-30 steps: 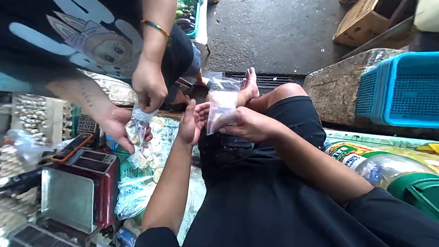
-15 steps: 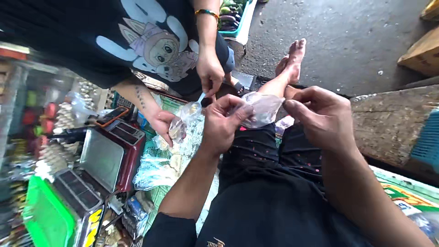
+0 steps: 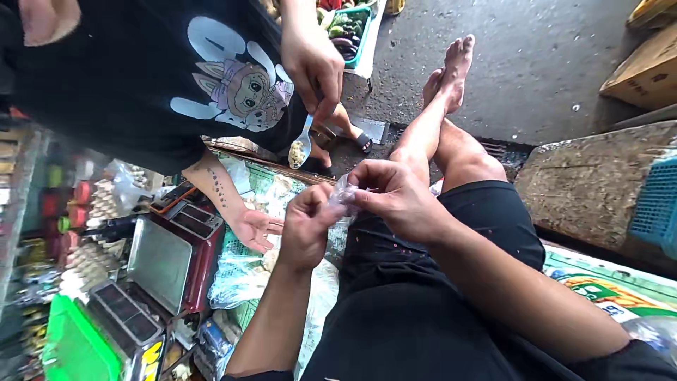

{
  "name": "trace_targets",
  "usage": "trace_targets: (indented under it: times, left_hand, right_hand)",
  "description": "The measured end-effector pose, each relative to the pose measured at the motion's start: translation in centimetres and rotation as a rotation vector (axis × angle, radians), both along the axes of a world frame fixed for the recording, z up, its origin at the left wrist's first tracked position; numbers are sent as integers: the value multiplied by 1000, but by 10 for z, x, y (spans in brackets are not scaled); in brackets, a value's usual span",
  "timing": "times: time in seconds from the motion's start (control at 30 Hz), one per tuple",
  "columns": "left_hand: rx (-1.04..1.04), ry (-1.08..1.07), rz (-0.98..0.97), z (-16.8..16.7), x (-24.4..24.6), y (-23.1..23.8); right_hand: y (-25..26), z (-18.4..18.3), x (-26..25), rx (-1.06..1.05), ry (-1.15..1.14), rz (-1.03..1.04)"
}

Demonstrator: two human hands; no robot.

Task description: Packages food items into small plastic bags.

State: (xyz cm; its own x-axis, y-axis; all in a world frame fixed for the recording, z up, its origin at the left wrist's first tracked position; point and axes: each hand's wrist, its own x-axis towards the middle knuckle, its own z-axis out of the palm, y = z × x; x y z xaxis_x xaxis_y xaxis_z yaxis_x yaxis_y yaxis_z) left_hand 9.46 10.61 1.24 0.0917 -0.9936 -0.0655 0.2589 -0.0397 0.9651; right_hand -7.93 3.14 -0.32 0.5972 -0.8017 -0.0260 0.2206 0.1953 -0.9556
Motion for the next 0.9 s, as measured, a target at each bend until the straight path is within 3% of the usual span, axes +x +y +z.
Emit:
trace_targets:
  times: [0.1, 0.2, 0.3, 0.37, 0.47, 0.57, 0.73, 0.9]
  left_hand:
    - [74, 235, 176, 2, 10, 3]
    - [214, 411, 347, -11, 12, 0]
    - [199, 462, 306, -30, 19, -1]
    - [157, 277, 266, -40, 23, 4]
    - [153, -284, 358, -49, 22, 5]
    - [192, -617, 414, -57, 23, -1]
    - [207, -846, 354, -57, 23, -9]
    - [149, -642, 273, -48, 29, -10]
  right_hand:
    - [-3, -1, 8, -127, 230, -44]
    - [-8, -28, 26, -201, 537, -15]
    - [-15, -59, 40, -88, 548, 12]
    - [-18, -69, 44, 50, 385, -23]
    - [-15, -69, 49, 356, 23, -44]
    - [-8, -71, 54, 511, -126, -19]
    - [-9, -72, 54, 525, -112, -79]
    - [-11, -64, 52, 535, -178, -126]
